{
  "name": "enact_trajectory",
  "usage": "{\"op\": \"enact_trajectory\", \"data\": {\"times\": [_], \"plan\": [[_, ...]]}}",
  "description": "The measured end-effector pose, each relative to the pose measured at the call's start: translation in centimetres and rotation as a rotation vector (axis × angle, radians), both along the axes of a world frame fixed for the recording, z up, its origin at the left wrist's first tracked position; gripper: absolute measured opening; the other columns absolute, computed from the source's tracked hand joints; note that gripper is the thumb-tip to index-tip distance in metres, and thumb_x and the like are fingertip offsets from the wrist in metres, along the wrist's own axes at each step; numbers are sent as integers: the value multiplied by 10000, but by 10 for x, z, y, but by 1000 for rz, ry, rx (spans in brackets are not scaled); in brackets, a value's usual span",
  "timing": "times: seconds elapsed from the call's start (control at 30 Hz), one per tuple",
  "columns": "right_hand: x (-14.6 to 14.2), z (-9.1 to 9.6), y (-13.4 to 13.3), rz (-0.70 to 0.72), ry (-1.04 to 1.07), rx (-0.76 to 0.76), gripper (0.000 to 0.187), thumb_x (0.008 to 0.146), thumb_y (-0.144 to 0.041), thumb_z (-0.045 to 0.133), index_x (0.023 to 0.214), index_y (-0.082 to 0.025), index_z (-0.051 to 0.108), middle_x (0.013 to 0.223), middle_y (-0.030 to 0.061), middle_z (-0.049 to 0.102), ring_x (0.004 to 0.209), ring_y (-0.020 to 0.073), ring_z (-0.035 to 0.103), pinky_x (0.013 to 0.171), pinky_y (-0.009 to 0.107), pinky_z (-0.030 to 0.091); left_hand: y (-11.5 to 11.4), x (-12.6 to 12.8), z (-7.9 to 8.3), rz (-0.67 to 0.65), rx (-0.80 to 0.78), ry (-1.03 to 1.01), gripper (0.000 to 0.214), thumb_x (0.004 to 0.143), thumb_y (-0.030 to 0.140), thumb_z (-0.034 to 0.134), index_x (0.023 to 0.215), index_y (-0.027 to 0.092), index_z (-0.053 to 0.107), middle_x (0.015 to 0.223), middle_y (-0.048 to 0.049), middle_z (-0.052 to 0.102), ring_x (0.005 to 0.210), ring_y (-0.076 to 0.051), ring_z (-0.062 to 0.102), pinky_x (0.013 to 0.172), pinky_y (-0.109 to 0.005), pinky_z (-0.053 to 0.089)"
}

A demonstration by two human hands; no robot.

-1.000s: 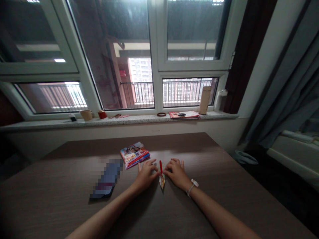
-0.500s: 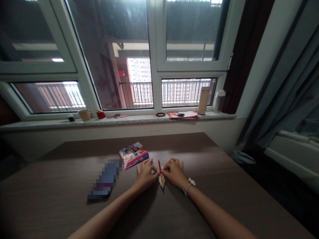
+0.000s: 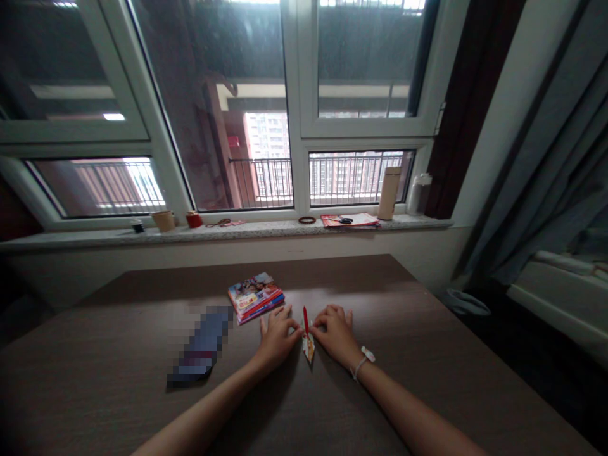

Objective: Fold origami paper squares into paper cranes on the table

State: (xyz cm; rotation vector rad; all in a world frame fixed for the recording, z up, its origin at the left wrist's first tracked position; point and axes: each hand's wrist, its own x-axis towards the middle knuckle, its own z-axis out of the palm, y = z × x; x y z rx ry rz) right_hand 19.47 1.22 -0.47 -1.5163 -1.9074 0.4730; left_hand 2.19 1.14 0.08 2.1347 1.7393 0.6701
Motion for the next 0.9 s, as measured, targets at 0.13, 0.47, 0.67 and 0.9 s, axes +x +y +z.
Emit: {"op": "enact_trajectory", "data": {"times": [0.13,0.47,0.67,0.9], "plan": [[-1,1,0,-22,-9,5,196,800,-420,628,720,-252,689,977,17,652,1097,255,472,1073,541,88,0,3,2,8,-4,8,151,832,319,588,804,211,690,1457,-96,421,1373,-333,277,1063,-694,39],[-3,4,3,-42,-50,-40,201,779,-419,638,695,-240,675,978,31,643,1071,263,474,1062,551,113,-4,8,5,34,23,8,126,798,292,606,755,206,688,1439,-86,453,1364,-345,276,1050,-698,79],[-4,9,2,-49,-77,-62,182,775,-397,627,707,-234,672,964,46,643,1067,265,472,1059,553,136,-5,9,5,61,27,0,122,788,304,618,753,206,682,1432,-84,456,1362,-331,282,1061,-681,92],[-5,4,5,-89,-59,-61,196,714,-425,680,685,-233,655,940,53,655,1069,291,487,1071,546,132,-4,7,2,82,47,-6,129,777,341,639,823,221,646,1420,-84,451,1352,-299,295,1087,-628,111]]}}
